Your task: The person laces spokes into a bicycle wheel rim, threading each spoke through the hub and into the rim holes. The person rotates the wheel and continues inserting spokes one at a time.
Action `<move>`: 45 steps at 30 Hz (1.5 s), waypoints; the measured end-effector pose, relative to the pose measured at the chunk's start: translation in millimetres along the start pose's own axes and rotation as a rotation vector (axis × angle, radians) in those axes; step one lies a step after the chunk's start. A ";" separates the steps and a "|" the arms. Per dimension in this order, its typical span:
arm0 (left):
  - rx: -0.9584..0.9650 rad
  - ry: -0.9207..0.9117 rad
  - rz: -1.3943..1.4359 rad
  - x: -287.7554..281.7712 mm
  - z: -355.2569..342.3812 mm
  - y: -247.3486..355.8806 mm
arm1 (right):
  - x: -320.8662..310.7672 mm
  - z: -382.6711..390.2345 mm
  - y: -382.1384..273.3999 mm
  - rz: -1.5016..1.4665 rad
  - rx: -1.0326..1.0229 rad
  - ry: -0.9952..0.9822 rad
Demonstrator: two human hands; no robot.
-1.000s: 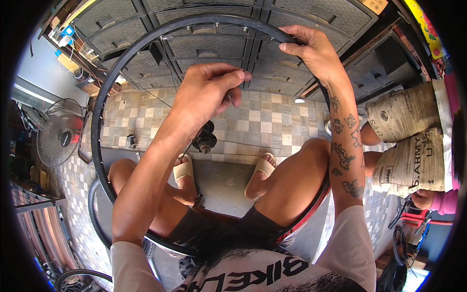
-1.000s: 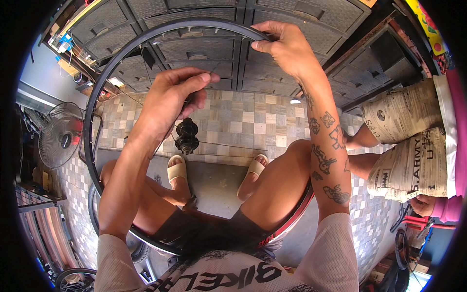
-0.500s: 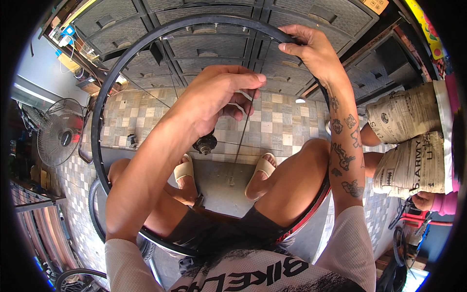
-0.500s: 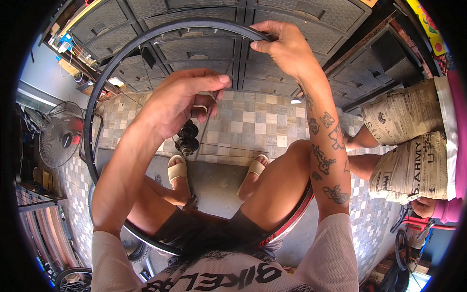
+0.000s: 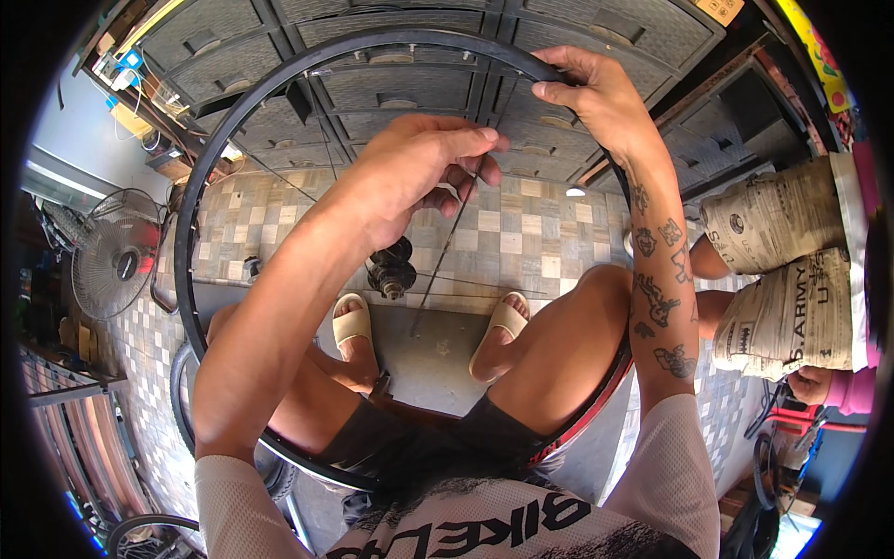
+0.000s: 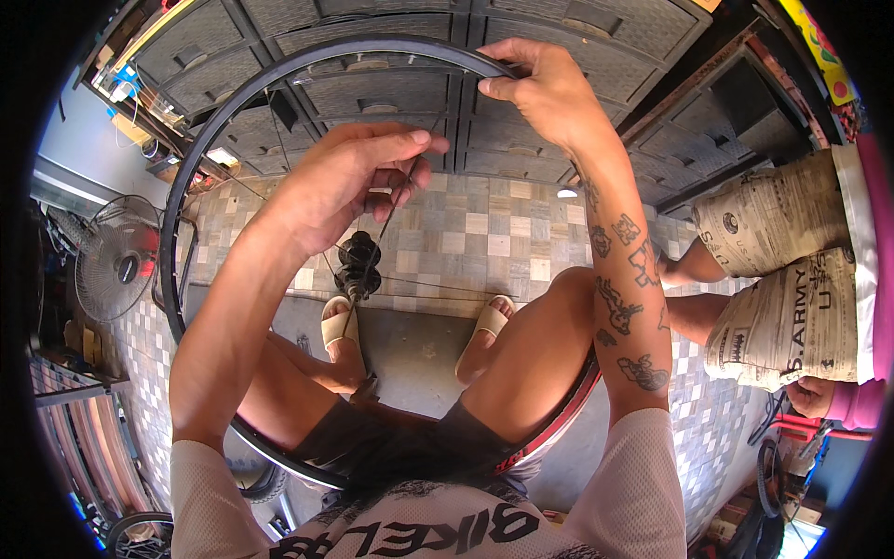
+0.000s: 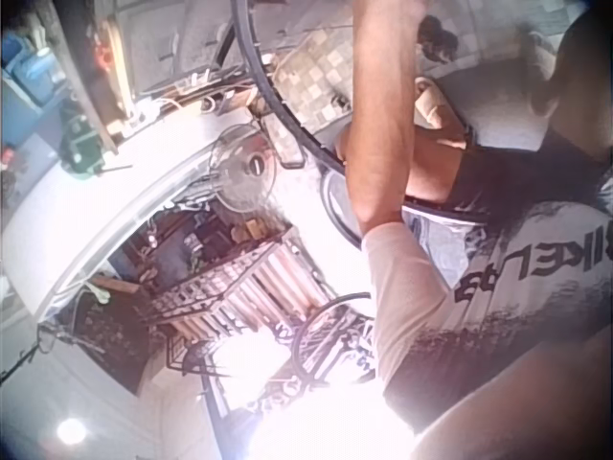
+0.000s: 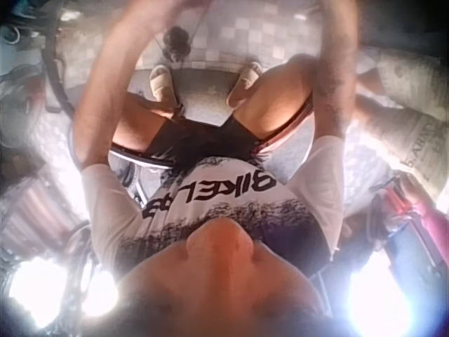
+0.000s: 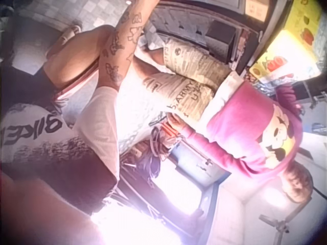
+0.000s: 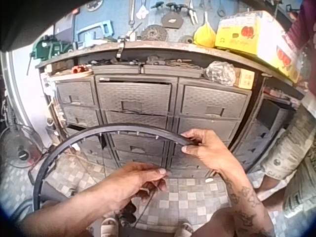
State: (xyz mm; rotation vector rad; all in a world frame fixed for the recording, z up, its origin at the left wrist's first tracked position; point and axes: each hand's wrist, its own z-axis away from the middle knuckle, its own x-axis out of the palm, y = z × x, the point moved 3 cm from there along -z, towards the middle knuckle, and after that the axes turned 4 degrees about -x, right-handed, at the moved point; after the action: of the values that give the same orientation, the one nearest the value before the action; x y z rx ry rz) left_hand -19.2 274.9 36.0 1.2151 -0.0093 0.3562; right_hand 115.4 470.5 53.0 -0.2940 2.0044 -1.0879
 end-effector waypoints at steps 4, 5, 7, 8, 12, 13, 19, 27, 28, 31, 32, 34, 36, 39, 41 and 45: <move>0.006 0.034 -0.029 -1.1 -4.8 -0.1 | 1.3 0.4 -2.6 -0.003 0.012 -0.004; 0.004 0.053 -0.040 -2.0 -5.9 -0.2 | 1.4 0.4 -2.5 -0.002 0.019 -0.005; -0.004 0.084 -0.071 -3.4 -6.4 -1.8 | 1.1 0.4 -0.9 -0.004 0.021 -0.008; -0.009 0.097 -0.090 -4.1 -5.8 -3.4 | 0.8 0.2 0.3 -0.008 0.015 -0.011; 0.016 0.134 -0.108 -6.3 -2.5 -11.1 | 2.1 -2.7 3.3 -0.014 -0.019 -0.018; 0.036 0.147 -0.119 -6.5 -2.4 -13.0 | 3.4 -2.1 0.5 0.031 -0.080 0.046; 0.135 0.195 -0.086 -5.9 -6.4 -24.1 | 37.3 39.9 -28.3 0.106 -0.195 0.462; 0.133 0.197 -0.024 -6.8 -8.0 -30.6 | 89.3 29.1 3.1 -1.181 0.412 0.325; 0.128 0.185 -0.016 -6.7 -7.5 -31.3 | 91.4 25.0 6.4 -1.211 0.403 0.372; 0.137 0.135 -0.006 -6.3 -5.0 -31.1 | 99.1 20.0 11.6 -1.275 0.441 0.395; 0.123 0.113 0.000 -6.4 -4.2 -31.0 | 100.2 19.3 12.2 -1.286 0.451 0.398; 0.075 0.088 0.007 -5.4 -2.7 -31.0 | 100.5 19.5 12.7 -1.280 0.439 0.400; 0.100 0.115 0.031 -3.8 -0.4 -29.7 | 100.3 19.3 13.3 -1.270 0.431 0.399; 0.116 0.223 -0.041 -4.6 1.6 -28.0 | 100.9 18.6 14.9 -1.280 0.425 0.383; 0.110 0.240 -0.073 -9.2 0.8 -26.1 | 101.4 19.0 16.0 -1.276 0.431 0.387; 0.072 0.067 -0.023 -13.1 -1.5 -28.5 | 100.8 20.7 16.2 -1.269 0.452 0.389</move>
State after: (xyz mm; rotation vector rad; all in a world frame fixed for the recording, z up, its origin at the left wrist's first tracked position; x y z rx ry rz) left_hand -24.0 264.3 6.8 1.2728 0.0761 0.3794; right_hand 69.3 413.7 -21.2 -1.2764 1.7072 -2.4635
